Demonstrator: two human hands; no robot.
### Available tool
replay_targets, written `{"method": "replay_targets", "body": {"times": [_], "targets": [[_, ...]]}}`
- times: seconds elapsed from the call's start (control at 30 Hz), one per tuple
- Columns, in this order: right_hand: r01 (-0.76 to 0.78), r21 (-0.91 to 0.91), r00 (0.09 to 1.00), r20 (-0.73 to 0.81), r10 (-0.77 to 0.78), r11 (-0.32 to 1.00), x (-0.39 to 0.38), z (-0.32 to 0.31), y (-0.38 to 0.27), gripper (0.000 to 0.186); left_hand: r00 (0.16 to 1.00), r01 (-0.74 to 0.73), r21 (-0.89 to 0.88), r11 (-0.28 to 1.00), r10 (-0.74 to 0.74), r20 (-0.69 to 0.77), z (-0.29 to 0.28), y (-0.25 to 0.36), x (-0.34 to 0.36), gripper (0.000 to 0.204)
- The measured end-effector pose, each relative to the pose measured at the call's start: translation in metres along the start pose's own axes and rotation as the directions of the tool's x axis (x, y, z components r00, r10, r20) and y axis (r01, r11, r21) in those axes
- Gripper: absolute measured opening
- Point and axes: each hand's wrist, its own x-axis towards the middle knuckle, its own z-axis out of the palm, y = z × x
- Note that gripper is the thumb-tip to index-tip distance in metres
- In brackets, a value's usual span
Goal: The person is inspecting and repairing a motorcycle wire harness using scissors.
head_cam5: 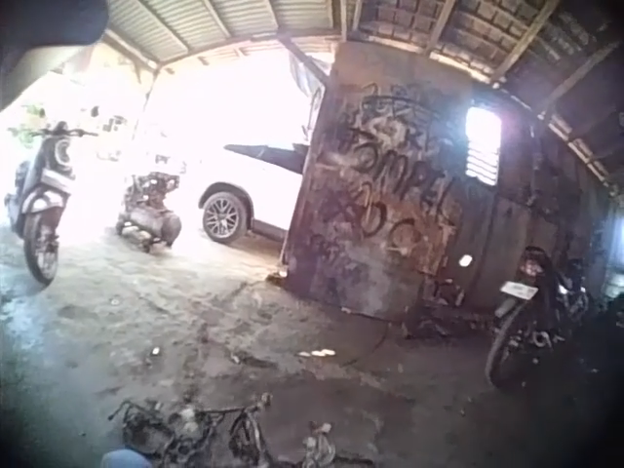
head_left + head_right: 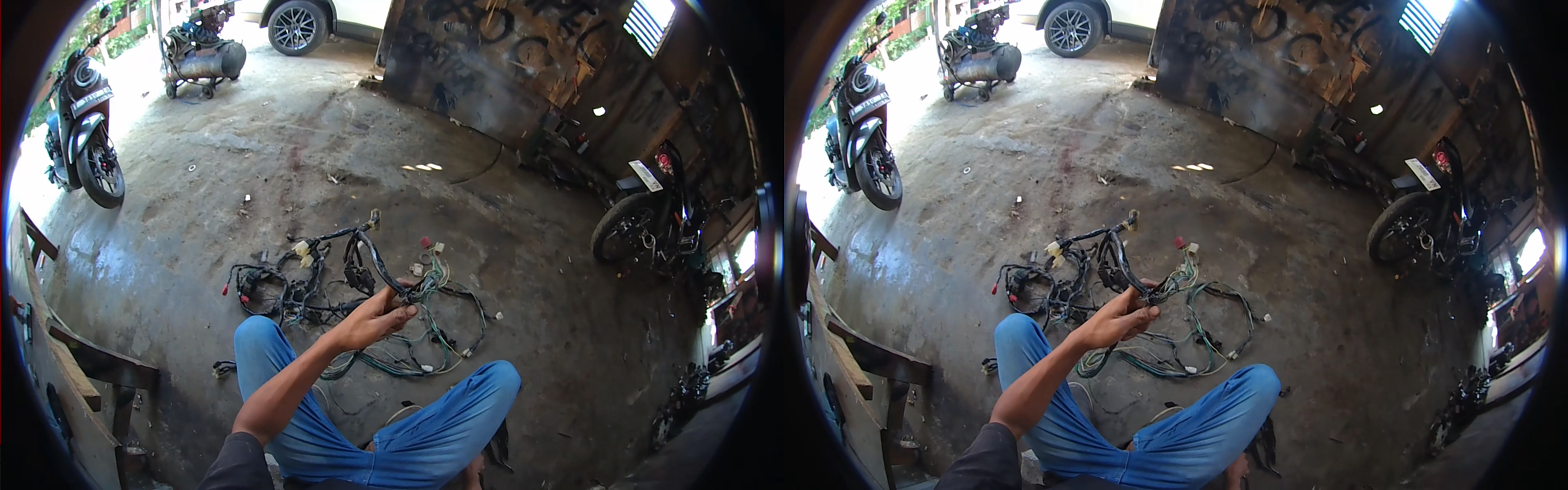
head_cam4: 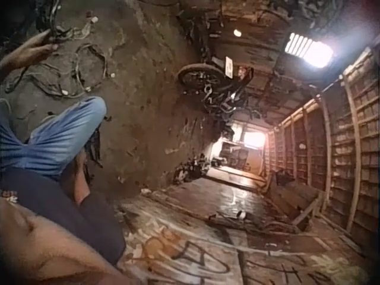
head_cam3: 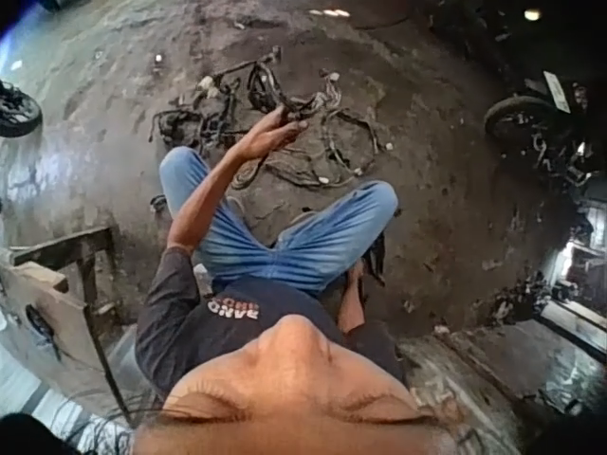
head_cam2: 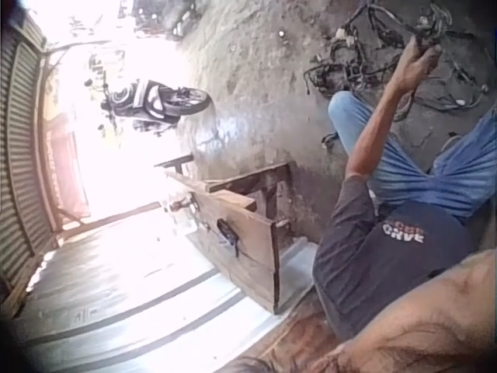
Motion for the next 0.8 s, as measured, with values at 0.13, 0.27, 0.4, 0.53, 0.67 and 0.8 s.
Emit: {"method": "replay_targets", "body": {"times": [0.13, 0.27, 0.4, 0.53, 0.67, 0.8], "targets": [[-0.05, 0.2, 0.999, -0.005, 0.052, 0.979, 0.016, 0.018, -0.042, 0.056, 0.989, 0.101, 0.102, 0.99, -0.11, 0.096, -0.008, -0.03, -0.012, 0.056], [-0.124, 0.395, 0.988, -0.032, 0.148, 0.91, 0.023, 0.011, -0.056, 0.048, 0.938, 0.153, 0.185, 0.971, -0.202, 0.28, -0.008, -0.061, -0.01, 0.061], [-0.196, 0.566, 0.962, -0.047, 0.269, 0.801, 0.038, 0.04, -0.094, 0.039, 0.937, 0.257, 0.143, 0.956, -0.282, 0.205, -0.001, -0.059, -0.017, 0.077], [-0.185, 0.746, 0.944, -0.046, 0.327, 0.639, 0.03, 0.043, -0.118, 0.032, 0.91, 0.343, -0.041, 0.938, -0.321, 0.263, 0.012, -0.064, -0.025, 0.075], [-0.2, 0.619, 0.873, -0.238, 0.425, 0.759, 0.043, 0.049, -0.132, 0.023, 0.91, 0.362, -0.154, 0.92, -0.312, 0.273, 0.016, -0.076, -0.041, 0.057], [-0.315, 0.582, 0.836, -0.204, 0.509, 0.75, 0.062, 0.009, -0.085, 0.023, 0.919, 0.364, -0.136, 0.921, -0.332, 0.211, 0.027, -0.071, -0.035, 0.05]]}}
